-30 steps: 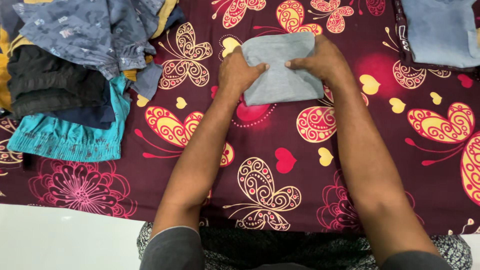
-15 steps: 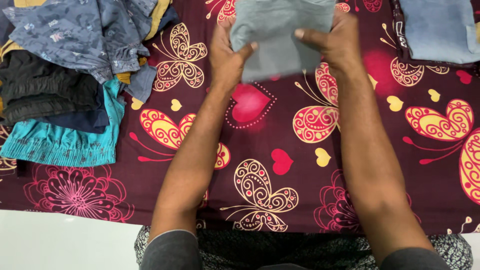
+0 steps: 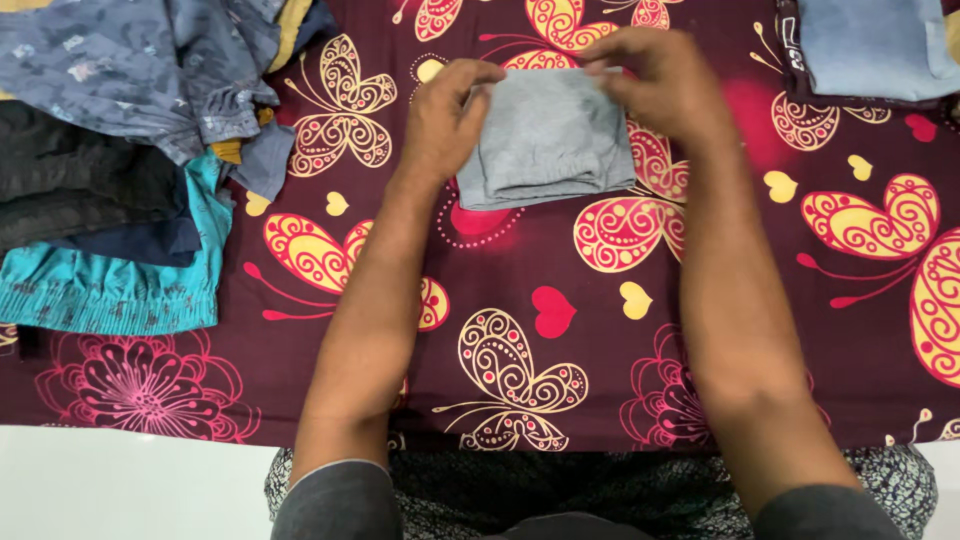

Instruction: The person folds several garments on a patterned bedsheet, including a light blue t-shirt, a gray sweatshirt, patterned shorts, and tan shorts. Each item is smoothed, folded into a compact rectangle, and placed to the side.

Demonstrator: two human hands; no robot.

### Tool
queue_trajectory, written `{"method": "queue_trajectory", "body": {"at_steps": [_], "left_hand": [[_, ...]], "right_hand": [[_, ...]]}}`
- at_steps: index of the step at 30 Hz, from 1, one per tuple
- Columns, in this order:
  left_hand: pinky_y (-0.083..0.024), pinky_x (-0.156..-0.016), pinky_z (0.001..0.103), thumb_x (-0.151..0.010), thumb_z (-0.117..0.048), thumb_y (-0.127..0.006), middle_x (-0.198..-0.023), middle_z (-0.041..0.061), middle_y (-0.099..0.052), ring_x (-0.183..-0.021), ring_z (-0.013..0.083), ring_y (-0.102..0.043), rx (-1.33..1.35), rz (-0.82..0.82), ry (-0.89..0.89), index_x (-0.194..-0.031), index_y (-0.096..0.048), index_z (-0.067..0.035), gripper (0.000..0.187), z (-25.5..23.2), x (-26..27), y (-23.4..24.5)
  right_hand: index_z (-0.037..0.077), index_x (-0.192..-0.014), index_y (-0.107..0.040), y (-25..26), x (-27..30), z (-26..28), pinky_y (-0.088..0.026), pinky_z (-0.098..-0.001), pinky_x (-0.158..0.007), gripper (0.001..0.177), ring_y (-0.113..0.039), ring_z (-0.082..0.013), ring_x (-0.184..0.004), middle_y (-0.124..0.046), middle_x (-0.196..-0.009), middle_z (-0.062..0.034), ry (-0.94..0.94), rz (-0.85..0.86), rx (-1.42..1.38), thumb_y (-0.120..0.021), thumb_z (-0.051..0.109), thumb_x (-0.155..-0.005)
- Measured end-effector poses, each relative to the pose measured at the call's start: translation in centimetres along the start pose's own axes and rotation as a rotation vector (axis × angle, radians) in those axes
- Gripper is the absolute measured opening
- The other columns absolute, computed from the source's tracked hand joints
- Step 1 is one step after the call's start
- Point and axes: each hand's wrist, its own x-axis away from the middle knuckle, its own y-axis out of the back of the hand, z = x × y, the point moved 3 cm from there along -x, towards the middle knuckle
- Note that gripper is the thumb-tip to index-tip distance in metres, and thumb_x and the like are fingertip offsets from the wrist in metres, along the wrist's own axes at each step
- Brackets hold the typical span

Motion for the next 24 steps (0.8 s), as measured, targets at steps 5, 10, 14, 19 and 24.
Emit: {"method": "queue_trajectory", "body": {"at_steps": [5, 10, 14, 19, 24], "left_hand": [[-0.03, -0.12, 0.056, -0.098, -0.037, -0.069, -0.155, 0.016, -0.051, -0.148, 0.0335, -0.041, -0.335, 0.277, -0.015, -0.149, -0.051, -0.003, 0.064, -0.1, 0.3, -3.3], [-0.015, -0.122, 0.055, -0.082, -0.067, -0.069, -0.166, 0.017, -0.023, -0.154, 0.0331, -0.019, -0.504, 0.433, 0.219, -0.158, -0.032, -0.004, 0.105, 1.1, 0.5, -2.9], [-0.013, -0.118, 0.058, -0.084, -0.062, -0.072, -0.164, 0.02, -0.026, -0.153, 0.0351, -0.02, -0.475, 0.37, 0.166, -0.152, -0.038, 0.0, 0.099, 1.5, 0.4, -2.1], [-0.031, -0.134, 0.049, -0.107, -0.048, -0.061, -0.168, 0.01, -0.046, -0.162, 0.0291, -0.036, -0.31, 0.119, -0.012, -0.152, -0.057, -0.011, 0.058, 1.2, 0.1, -1.7], [-0.026, -0.124, 0.057, -0.087, -0.06, -0.072, -0.164, 0.014, -0.04, -0.155, 0.0337, -0.03, -0.366, 0.339, -0.011, -0.151, -0.053, -0.008, 0.085, 0.8, 0.5, -3.5]], "right_hand": [[0.002, -0.139, -0.062, -5.3, -0.7, 1.0, -0.035, -0.0544, -0.115, 0.065, -0.05, -0.0352, -0.135, -0.061, -0.141, -0.0152, 0.168, 0.214, 0.405, -0.081, 0.04, -0.09], [0.006, -0.154, -0.034, -2.9, -0.4, -0.9, -0.004, -0.0576, -0.118, 0.124, -0.011, -0.0297, -0.153, -0.028, -0.163, -0.0167, -0.161, 0.339, 0.563, -0.09, 0.062, -0.058], [0.003, -0.151, -0.046, 1.6, 0.7, -1.3, -0.026, -0.0615, -0.114, 0.114, -0.035, -0.0384, -0.143, -0.042, -0.155, -0.0231, -0.236, 0.138, 0.555, -0.096, 0.05, -0.059], [0.003, -0.136, -0.069, 1.9, 0.9, -0.5, -0.058, -0.036, -0.105, 0.078, -0.074, -0.0253, -0.12, -0.076, -0.128, -0.0126, -0.19, -0.024, 0.094, -0.09, 0.039, -0.07], [0.011, -0.139, -0.063, -0.6, 0.5, -0.3, -0.041, -0.046, -0.112, 0.098, -0.047, -0.0338, -0.138, -0.053, -0.15, -0.0166, -0.16, 0.191, 0.481, -0.099, 0.042, -0.054]]}}
